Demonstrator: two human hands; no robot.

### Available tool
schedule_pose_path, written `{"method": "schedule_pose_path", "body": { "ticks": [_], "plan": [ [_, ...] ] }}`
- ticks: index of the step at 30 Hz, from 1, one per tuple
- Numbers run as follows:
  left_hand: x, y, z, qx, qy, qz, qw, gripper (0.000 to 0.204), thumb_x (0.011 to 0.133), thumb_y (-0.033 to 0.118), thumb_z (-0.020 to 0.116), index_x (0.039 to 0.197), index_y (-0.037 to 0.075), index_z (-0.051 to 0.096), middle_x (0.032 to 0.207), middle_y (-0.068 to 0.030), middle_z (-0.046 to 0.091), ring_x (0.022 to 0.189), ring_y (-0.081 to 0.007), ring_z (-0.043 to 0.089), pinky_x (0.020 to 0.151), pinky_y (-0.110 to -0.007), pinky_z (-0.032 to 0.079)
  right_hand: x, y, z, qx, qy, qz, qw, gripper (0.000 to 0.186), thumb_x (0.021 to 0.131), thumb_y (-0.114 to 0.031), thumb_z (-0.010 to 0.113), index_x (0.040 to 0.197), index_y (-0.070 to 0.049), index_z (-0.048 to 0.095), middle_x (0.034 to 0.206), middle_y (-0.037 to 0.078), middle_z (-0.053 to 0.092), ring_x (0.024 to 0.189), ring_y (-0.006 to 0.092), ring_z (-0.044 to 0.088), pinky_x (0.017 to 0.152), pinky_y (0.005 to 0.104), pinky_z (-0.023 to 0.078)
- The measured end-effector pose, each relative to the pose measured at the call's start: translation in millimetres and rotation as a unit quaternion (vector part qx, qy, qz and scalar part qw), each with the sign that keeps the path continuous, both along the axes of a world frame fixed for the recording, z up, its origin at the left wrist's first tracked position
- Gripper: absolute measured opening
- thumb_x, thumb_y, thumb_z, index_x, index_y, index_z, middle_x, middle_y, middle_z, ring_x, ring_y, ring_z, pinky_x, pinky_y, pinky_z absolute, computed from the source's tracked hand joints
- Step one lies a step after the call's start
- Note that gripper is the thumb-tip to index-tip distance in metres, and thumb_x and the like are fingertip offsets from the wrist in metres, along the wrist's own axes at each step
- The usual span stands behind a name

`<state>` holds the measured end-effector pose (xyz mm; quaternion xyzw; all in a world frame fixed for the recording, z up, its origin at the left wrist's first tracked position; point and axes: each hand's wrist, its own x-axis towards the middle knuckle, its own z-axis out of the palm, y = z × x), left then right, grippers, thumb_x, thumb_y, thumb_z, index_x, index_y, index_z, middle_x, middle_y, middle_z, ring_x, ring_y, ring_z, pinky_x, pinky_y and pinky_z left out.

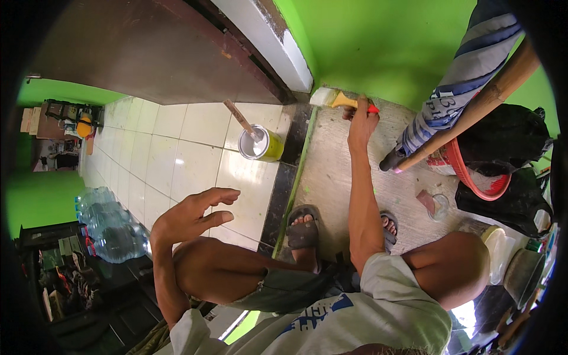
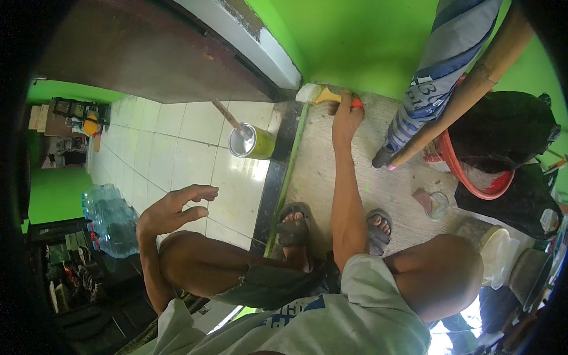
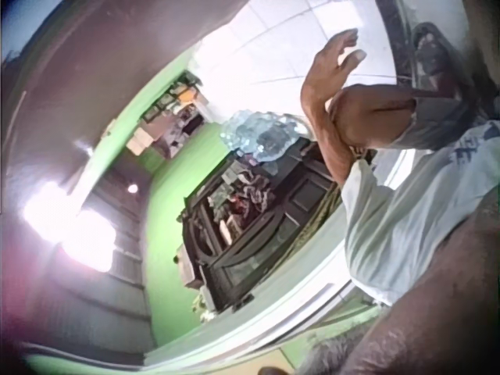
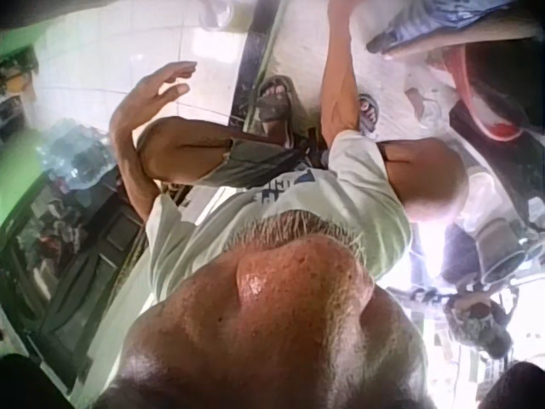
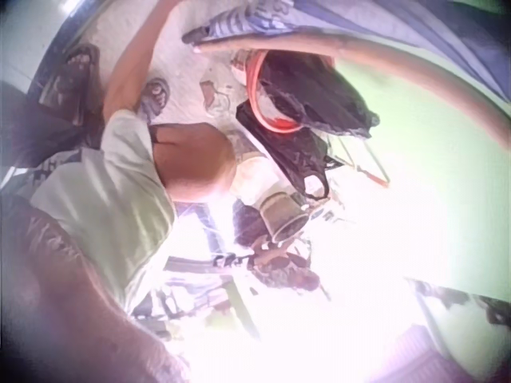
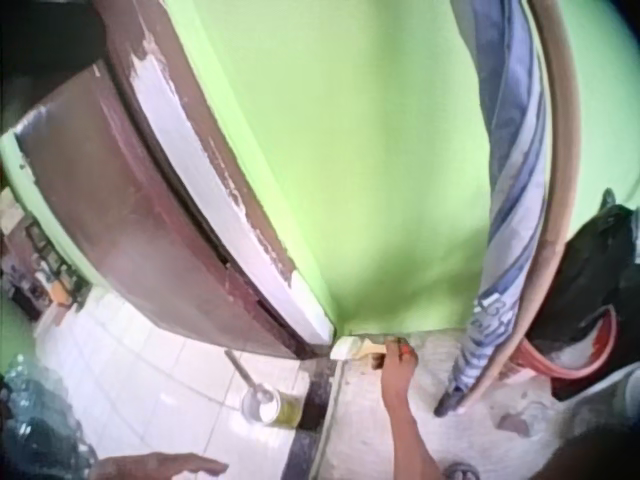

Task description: The person paints the door frame white using a paintbrush and a paint can. They repeatedly dip the brush into the can and apply paint to the frame edges.

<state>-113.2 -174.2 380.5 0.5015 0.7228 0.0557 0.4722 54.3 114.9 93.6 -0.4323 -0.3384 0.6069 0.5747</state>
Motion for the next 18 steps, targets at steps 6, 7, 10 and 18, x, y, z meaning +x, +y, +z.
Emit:
{"method": "schedule_pose_path", "body": {
  "ticks": [6,7,10,18],
  "plan": [
    [0,-4,1,-0.008,-0.009,0.0,1.0,0.049,0.101,0.021,0.064,0.145,0.007,0.05,0.134,-0.0126,0.063,0.124,-0.0254,0.06,0.106,-0.041,0.047,-14,34,-7,0.032,-0.124,0.039,0.991,0.029,0.101,-0.025,0.058,0.088,0.001,0.061,0.07,0.008,0.063,0.051,0.0142,0.058,0.049,0.029,0.048],
    [0,-5,1,-0.009,-0.008,0.004,1.0,0.049,0.101,0.022,0.064,0.145,0.007,0.05,0.134,-0.0127,0.063,0.125,-0.0255,0.06,0.106,-0.041,0.047,-15,38,-9,0.038,-0.12,0.038,0.991,0.028,0.101,-0.024,0.058,0.089,0.001,0.061,0.071,0.008,0.064,0.051,0.0141,0.058,0.048,0.029,0.048],
    [0,-8,2,-0.011,-0.006,0.012,1.0,0.049,0.101,0.023,0.063,0.146,0.008,0.05,0.135,-0.0128,0.063,0.125,-0.0257,0.06,0.107,-0.042,0.046,-17,53,-20,0.06,-0.116,0.043,0.991,0.025,0.1,-0.023,0.059,0.092,0.001,0.061,0.072,0.008,0.065,0.052,0.0143,0.059,0.048,0.029,0.049],
    [-4,-10,1,-0.013,0.002,0.01,1.0,0.049,0.102,0.025,0.063,0.145,0.008,0.05,0.133,-0.013,0.064,0.123,-0.0264,0.061,0.107,-0.042,0.047,-34,63,-13,0.031,-0.048,0.091,0.994,0.026,0.101,-0.023,0.061,0.094,0.001,0.063,0.07,0.009,0.065,0.051,0.0131,0.059,0.047,0.028,0.048]
  ]
}}
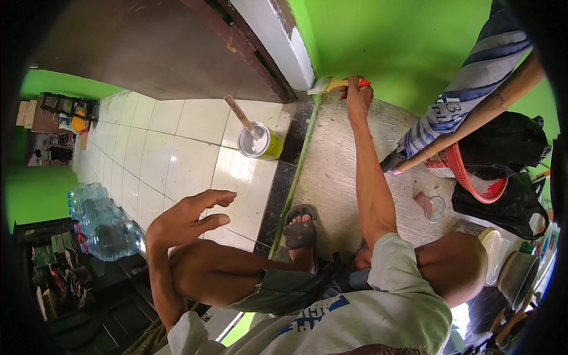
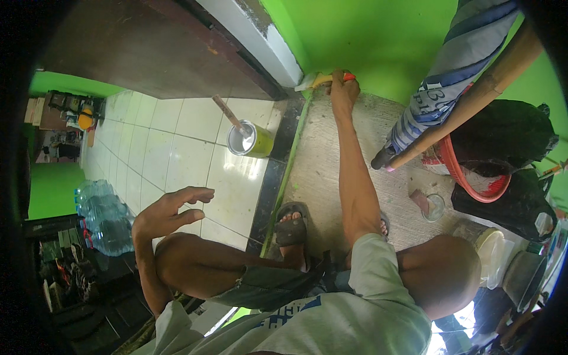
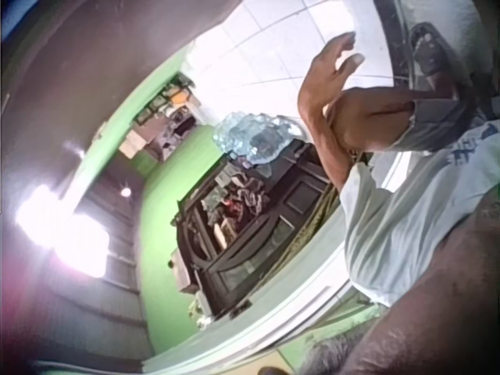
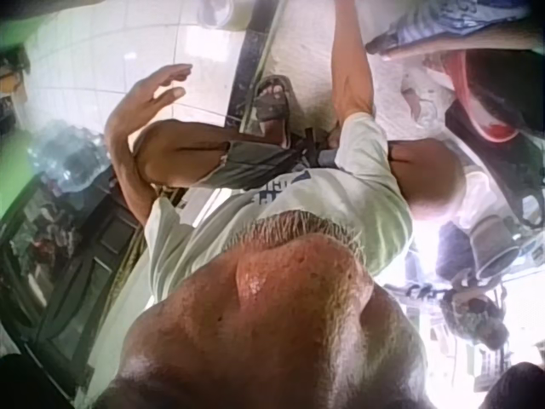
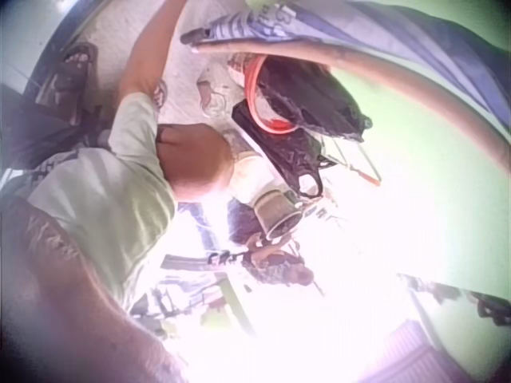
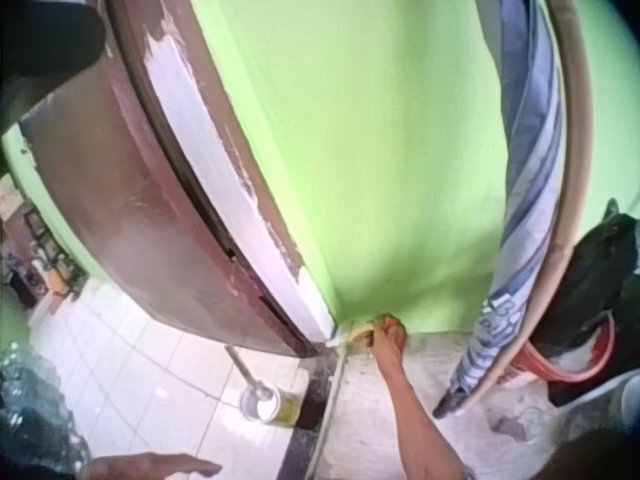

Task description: The person paints the door frame white using a paintbrush and a paint can. They repeatedly dip the brush into the can and apply paint to the frame edges.

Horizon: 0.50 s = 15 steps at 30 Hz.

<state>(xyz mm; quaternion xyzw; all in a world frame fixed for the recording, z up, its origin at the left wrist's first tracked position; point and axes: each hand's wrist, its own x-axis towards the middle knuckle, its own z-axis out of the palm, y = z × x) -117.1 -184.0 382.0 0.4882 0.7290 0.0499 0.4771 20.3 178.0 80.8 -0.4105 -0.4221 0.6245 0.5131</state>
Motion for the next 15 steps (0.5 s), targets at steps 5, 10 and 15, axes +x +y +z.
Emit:
{"method": "schedule_pose_path", "body": {
  "ticks": [5,10,15],
  "plan": [
    [-3,1,-2,0.002,0.0,0.002,1.0,0.049,0.101,0.024,0.064,0.145,0.008,0.05,0.131,-0.0125,0.065,0.122,-0.0257,0.062,0.105,-0.042,0.048,8,-2,-6,0.029,0.042,-0.022,0.998,0.027,0.101,-0.024,0.061,0.095,0.002,0.064,0.07,0.009,0.065,0.051,0.0132,0.057,0.047,0.0281,0.048],
    [-2,1,-4,0.012,0.001,0.011,1.0,0.049,0.1,0.03,0.065,0.142,0.007,0.054,0.129,-0.0145,0.065,0.122,-0.0267,0.062,0.103,-0.041,0.049,10,-8,-12,0.019,-0.002,-0.039,0.999,0.026,0.101,-0.023,0.061,0.096,0.003,0.064,0.073,0.009,0.066,0.052,0.0136,0.058,0.048,0.0282,0.049],
    [-2,3,-3,0.014,0.0,0.008,1.0,0.049,0.1,0.029,0.066,0.142,0.007,0.054,0.13,-0.0139,0.066,0.121,-0.0266,0.062,0.104,-0.041,0.048,2,-4,2,0.028,0.056,-0.004,0.998,0.026,0.101,-0.022,0.062,0.099,0.004,0.065,0.079,0.009,0.068,0.054,0.0137,0.06,0.049,0.0279,0.051]
  ]
}}
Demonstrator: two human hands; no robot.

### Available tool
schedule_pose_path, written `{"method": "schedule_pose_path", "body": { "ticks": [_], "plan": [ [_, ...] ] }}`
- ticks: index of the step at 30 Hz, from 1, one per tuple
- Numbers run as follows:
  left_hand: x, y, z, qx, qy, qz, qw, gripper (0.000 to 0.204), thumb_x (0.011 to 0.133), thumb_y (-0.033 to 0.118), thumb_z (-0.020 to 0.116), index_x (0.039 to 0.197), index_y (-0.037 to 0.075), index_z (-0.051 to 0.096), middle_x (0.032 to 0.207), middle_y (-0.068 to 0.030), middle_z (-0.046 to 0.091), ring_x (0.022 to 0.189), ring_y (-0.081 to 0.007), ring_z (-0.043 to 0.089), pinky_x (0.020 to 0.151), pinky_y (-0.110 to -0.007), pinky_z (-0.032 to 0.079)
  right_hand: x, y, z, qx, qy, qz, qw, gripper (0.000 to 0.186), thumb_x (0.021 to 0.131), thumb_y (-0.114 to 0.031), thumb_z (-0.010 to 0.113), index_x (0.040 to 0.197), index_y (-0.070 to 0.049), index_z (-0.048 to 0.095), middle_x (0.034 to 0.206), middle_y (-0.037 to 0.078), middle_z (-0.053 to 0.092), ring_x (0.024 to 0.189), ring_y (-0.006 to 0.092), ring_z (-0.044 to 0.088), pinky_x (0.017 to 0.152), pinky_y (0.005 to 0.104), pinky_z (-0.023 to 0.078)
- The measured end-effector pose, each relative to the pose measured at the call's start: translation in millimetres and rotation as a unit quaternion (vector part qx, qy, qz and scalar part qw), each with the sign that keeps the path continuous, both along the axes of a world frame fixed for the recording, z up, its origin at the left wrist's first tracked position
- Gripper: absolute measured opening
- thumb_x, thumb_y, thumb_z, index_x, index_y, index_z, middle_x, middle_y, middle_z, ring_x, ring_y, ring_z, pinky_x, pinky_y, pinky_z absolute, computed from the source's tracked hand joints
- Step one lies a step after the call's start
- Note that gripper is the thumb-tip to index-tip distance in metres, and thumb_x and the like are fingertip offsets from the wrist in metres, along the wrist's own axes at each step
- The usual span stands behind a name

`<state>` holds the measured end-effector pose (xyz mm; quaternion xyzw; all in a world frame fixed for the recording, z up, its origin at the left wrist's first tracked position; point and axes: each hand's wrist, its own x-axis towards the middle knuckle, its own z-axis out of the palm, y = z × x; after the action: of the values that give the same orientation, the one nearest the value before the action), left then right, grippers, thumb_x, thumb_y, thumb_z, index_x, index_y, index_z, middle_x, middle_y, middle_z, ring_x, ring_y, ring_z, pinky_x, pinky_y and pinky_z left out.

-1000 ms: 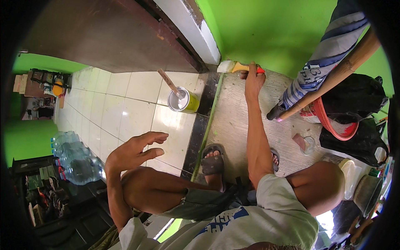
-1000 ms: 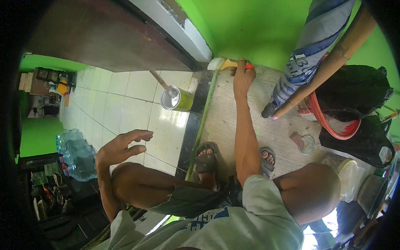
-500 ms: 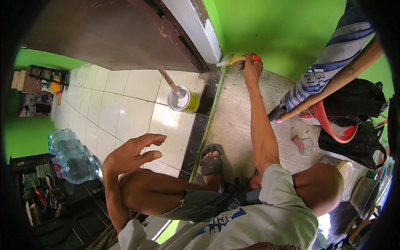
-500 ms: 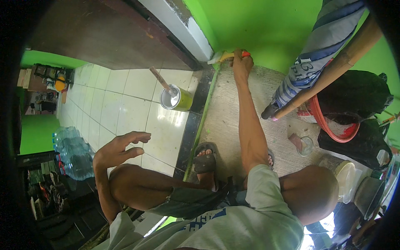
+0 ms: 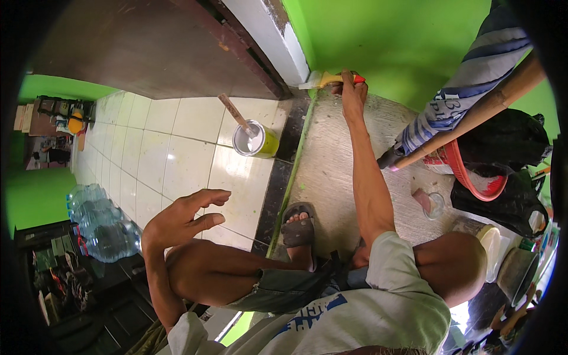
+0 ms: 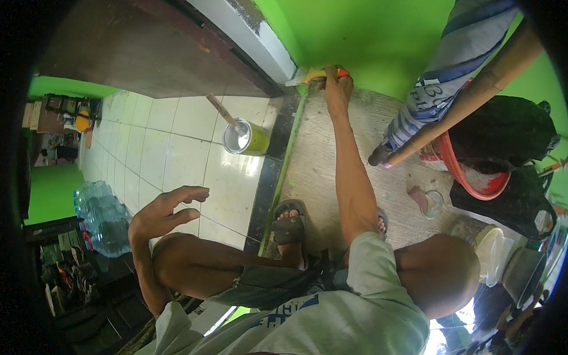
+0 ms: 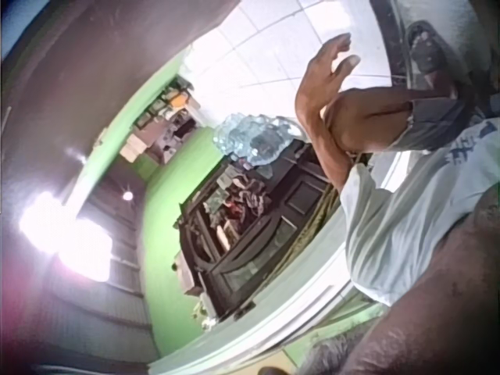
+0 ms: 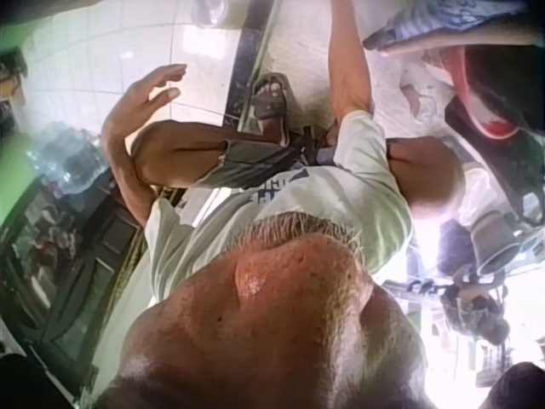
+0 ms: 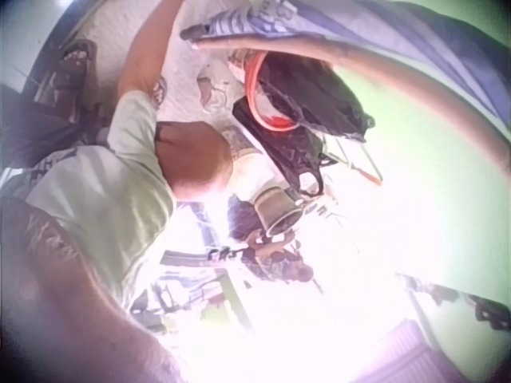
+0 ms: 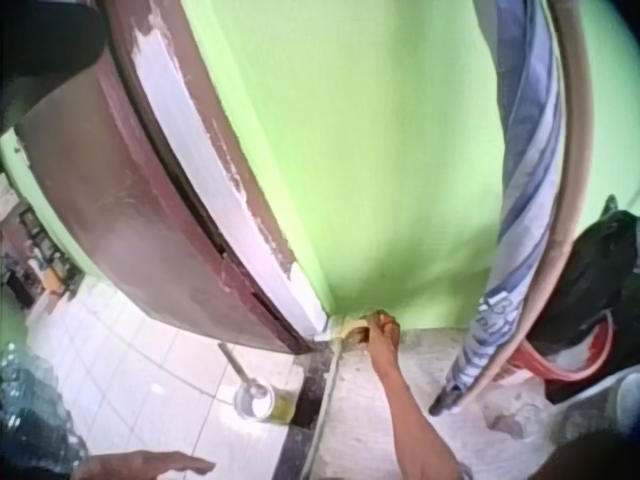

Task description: The person paints the door frame white using a paintbrush and a paint can. They repeatedly dip the brush into the can and apply paint to the frame edges.

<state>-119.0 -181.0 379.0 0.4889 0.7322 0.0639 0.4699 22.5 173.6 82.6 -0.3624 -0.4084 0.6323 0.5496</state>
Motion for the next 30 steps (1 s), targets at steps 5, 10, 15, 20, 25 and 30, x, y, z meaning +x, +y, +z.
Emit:
{"method": "schedule_pose_path", "body": {
  "ticks": [5,10,15,20,25,30],
  "plan": [
    [-1,-2,-1,-0.001,0.0,0.004,1.0,0.049,0.1,0.029,0.066,0.142,0.007,0.054,0.132,-0.0136,0.065,0.123,-0.0266,0.062,0.105,-0.041,0.048,15,3,-8,0.012,-0.046,-0.058,0.997,0.027,0.1,-0.023,0.063,0.1,0.004,0.067,0.082,0.009,0.069,0.056,0.0141,0.063,0.049,0.0284,0.052],
    [2,1,4,-0.003,0.003,0.0,1.0,0.049,0.101,0.029,0.065,0.142,0.006,0.054,0.134,-0.0138,0.064,0.124,-0.0267,0.062,0.105,-0.041,0.047,6,-9,-3,-0.008,-0.068,-0.006,0.998,0.023,0.1,-0.019,0.061,0.099,0.003,0.065,0.079,0.006,0.066,0.055,0.0124,0.058,0.049,0.0287,0.049],
    [-1,-2,2,0.003,-0.003,-0.001,1.0,0.049,0.101,0.029,0.064,0.143,0.006,0.053,0.134,-0.0139,0.064,0.124,-0.027,0.062,0.105,-0.041,0.048,4,-11,28,0.043,-0.062,-0.004,0.997,0.022,0.102,-0.02,0.058,0.102,0.001,0.064,0.081,0.007,0.065,0.057,0.0124,0.058,0.051,0.0281,0.05],
    [1,-2,3,0.001,0.001,0.002,1.0,0.049,0.101,0.03,0.064,0.143,0.007,0.053,0.132,-0.0139,0.065,0.124,-0.0271,0.062,0.105,-0.042,0.048,2,-14,63,0.072,-0.027,-0.015,0.997,0.024,0.102,-0.021,0.057,0.101,0.002,0.064,0.084,0.008,0.068,0.06,0.0128,0.06,0.052,0.0282,0.049],
    [1,-1,4,0.01,0.003,-0.009,1.0,0.048,0.1,0.019,0.065,0.143,0.004,0.052,0.133,-0.0129,0.065,0.122,-0.0254,0.063,0.104,-0.041,0.048,4,-18,113,0.082,-0.008,-0.005,0.997,0.029,0.101,-0.023,0.058,0.094,0.005,0.063,0.079,0.01,0.069,0.058,0.0127,0.06,0.052,0.0279,0.05],
    [1,-2,3,0.004,-0.004,0.009,1.0,0.048,0.101,0.029,0.064,0.143,0.009,0.052,0.131,-0.0144,0.065,0.124,-0.0269,0.062,0.105,-0.041,0.048,5,-21,157,0.101,0.022,-0.028,0.994,0.032,0.1,-0.023,0.059,0.091,0.007,0.064,0.075,0.013,0.068,0.055,0.0144,0.061,0.055,0.0291,0.054]
  ]
}}
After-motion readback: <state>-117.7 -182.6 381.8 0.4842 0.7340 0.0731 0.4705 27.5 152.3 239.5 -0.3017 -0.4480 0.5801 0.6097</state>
